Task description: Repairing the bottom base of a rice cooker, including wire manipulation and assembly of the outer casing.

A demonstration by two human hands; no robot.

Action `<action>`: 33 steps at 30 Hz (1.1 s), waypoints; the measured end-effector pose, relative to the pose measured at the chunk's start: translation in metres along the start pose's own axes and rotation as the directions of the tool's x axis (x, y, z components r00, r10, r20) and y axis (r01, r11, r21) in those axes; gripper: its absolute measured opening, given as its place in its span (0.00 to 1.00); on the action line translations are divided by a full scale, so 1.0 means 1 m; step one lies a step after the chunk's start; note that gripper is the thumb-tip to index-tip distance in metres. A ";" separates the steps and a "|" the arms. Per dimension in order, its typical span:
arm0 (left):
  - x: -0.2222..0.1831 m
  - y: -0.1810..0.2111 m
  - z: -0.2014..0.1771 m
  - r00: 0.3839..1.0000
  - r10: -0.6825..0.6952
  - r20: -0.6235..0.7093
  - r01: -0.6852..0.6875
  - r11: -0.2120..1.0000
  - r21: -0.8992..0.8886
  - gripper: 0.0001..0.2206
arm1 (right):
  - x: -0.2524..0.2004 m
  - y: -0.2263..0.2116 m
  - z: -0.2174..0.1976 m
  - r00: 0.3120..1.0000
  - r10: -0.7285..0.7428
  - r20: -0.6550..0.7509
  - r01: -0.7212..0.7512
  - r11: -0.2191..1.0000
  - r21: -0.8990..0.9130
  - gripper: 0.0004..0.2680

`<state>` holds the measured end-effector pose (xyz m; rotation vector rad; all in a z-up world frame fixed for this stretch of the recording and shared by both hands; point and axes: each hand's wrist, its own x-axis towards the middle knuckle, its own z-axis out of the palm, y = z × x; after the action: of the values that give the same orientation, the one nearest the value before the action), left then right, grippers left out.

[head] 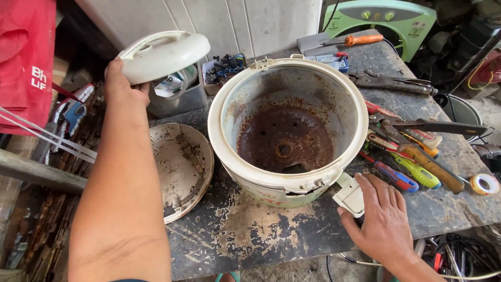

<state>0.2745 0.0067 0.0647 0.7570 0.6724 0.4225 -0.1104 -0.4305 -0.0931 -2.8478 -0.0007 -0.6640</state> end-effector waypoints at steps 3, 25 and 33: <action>-0.036 0.007 0.004 0.991 0.128 0.026 -0.125 0.989 -0.077 0.22 | 0.001 0.001 0.001 1.000 -0.014 -0.026 0.014 1.000 0.011 0.28; -0.284 -0.073 -0.123 0.682 0.270 0.680 -0.057 0.946 -0.319 0.30 | 0.006 -0.009 -0.020 0.884 -0.124 -0.451 0.240 0.948 0.209 0.18; -0.340 -0.090 -0.122 0.760 0.156 0.631 0.105 0.929 -0.355 0.33 | 0.034 -0.045 -0.092 0.818 -0.066 -0.572 0.328 0.869 0.369 0.11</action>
<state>-0.0431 -0.1882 0.0686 0.4951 -0.0905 0.2676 -0.1226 -0.4074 0.0116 -2.1388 -0.3319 -1.3096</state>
